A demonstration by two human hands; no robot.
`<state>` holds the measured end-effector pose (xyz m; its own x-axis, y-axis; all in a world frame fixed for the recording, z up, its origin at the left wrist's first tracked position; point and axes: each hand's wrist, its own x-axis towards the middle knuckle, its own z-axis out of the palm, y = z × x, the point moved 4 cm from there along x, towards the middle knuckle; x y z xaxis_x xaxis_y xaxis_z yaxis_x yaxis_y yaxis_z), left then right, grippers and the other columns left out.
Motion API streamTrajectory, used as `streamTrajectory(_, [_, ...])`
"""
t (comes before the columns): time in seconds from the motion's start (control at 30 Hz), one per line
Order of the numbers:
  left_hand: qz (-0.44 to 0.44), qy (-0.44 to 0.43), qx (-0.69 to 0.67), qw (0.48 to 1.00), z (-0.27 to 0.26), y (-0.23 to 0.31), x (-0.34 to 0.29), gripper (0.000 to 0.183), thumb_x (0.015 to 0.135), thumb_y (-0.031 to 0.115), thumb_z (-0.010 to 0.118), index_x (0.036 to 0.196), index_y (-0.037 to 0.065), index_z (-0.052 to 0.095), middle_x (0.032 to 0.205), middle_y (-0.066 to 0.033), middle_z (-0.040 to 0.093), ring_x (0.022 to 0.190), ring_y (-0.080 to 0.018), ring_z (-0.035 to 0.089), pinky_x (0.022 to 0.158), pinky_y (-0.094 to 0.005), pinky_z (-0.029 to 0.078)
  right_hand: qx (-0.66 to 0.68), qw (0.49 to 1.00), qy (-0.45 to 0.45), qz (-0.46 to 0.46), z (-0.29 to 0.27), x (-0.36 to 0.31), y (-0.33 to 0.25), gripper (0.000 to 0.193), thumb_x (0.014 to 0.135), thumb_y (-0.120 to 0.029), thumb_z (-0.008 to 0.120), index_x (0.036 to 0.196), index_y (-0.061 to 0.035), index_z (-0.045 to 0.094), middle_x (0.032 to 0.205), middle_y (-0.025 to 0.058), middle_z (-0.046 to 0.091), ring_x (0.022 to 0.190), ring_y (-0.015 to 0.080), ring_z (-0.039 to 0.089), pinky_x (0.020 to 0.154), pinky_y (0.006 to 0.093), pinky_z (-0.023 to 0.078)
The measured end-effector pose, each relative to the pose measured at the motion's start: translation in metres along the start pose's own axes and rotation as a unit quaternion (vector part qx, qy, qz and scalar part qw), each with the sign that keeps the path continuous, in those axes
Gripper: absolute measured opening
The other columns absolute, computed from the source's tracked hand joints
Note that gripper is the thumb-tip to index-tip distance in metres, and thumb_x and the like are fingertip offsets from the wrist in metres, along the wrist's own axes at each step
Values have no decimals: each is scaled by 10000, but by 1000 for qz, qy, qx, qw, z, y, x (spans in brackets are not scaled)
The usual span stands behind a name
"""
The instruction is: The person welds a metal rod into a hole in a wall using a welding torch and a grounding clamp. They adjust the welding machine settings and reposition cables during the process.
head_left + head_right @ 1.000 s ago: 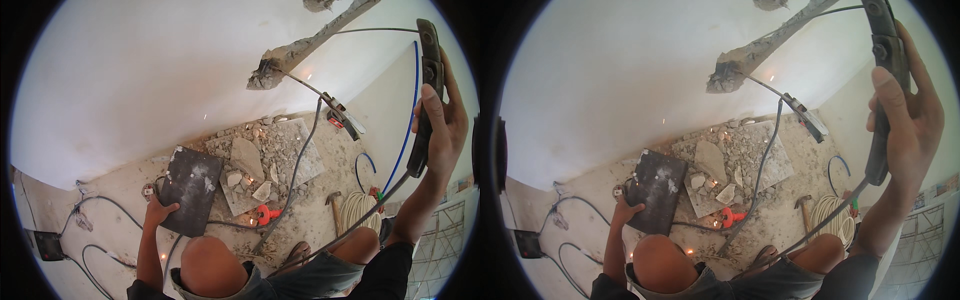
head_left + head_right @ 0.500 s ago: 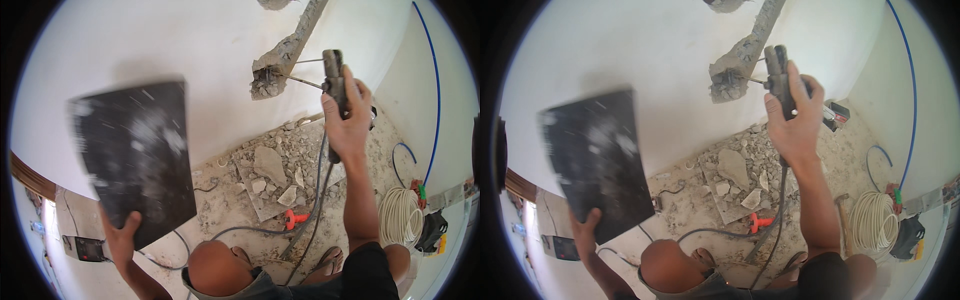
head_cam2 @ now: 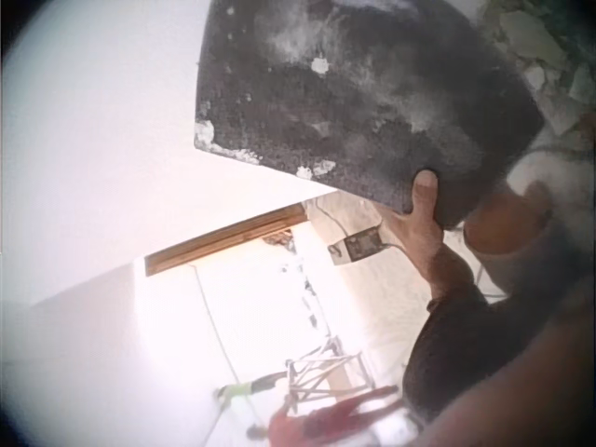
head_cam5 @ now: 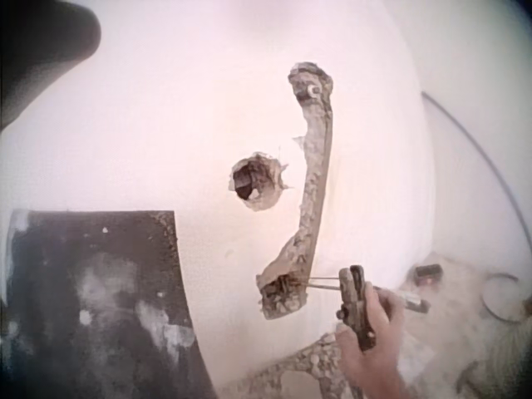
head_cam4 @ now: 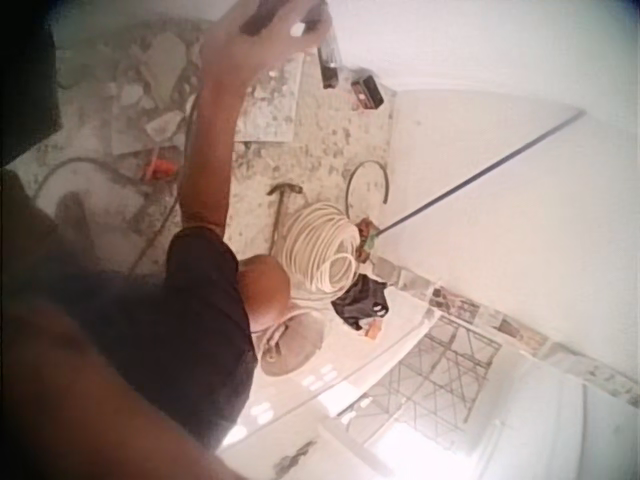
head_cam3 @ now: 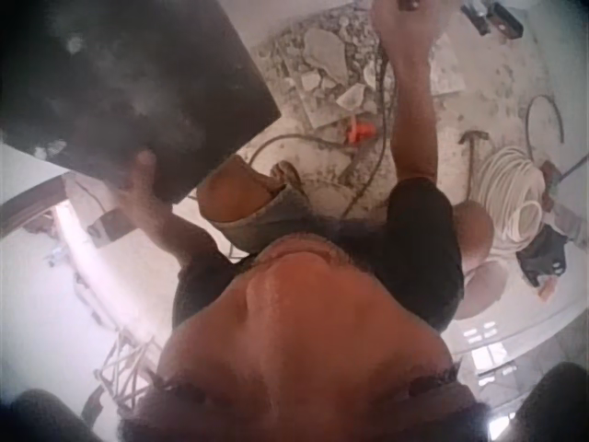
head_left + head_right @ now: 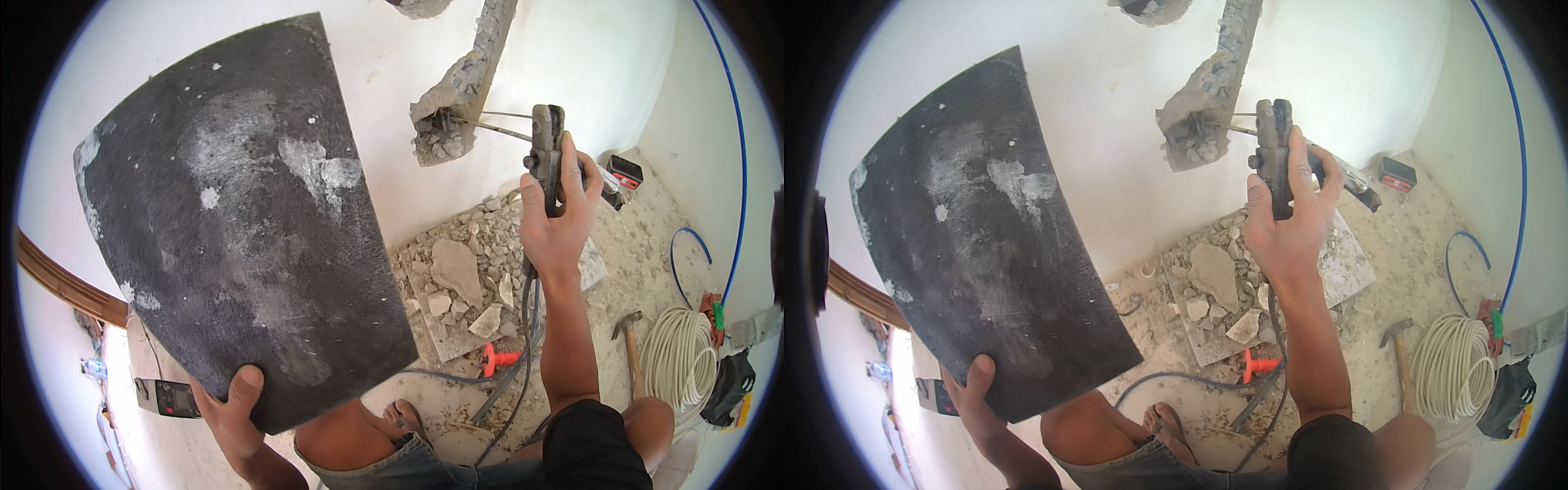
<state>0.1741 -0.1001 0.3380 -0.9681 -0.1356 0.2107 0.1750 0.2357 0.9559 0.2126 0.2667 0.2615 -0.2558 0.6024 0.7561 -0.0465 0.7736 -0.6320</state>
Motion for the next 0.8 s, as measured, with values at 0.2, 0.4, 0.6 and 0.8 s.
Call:
streamTrajectory(0.2, [-6,-42,-54,998,26,-9,-11,974,636,354,751,1369,-122,321,1214,-295,486,1099,-394,543,940,-430,448,31,999,22,-5,7,-5,12,582,862,-48,654,1396,13,430,1229,138,385,913,143,564,730,240,512])
streamTrajectory(0.4, [-19,-37,-83,996,33,-25,-10,865,692,234,715,1379,-105,314,1230,-278,487,1105,-377,546,951,-421,446,45,997,17,53,-5,-5,3,600,828,-72,660,1382,13,448,1244,188,385,1041,246,493,860,335,461])
streamTrajectory(0.6, [-11,-44,-70,997,35,-41,-9,845,695,167,718,1392,-84,310,1259,-262,478,1141,-365,522,983,-416,420,16,999,24,30,12,-11,14,600,817,-80,659,1374,12,458,1247,206,386,1081,292,485,892,367,460])
streamTrajectory(0.8, [3,-66,-58,996,33,-42,-9,845,713,200,728,1393,-78,311,1266,-257,476,1161,-353,506,1005,-413,390,126,984,36,122,3,-15,4,622,805,-80,672,1380,6,451,1249,214,392,1131,301,455,910,383,443])
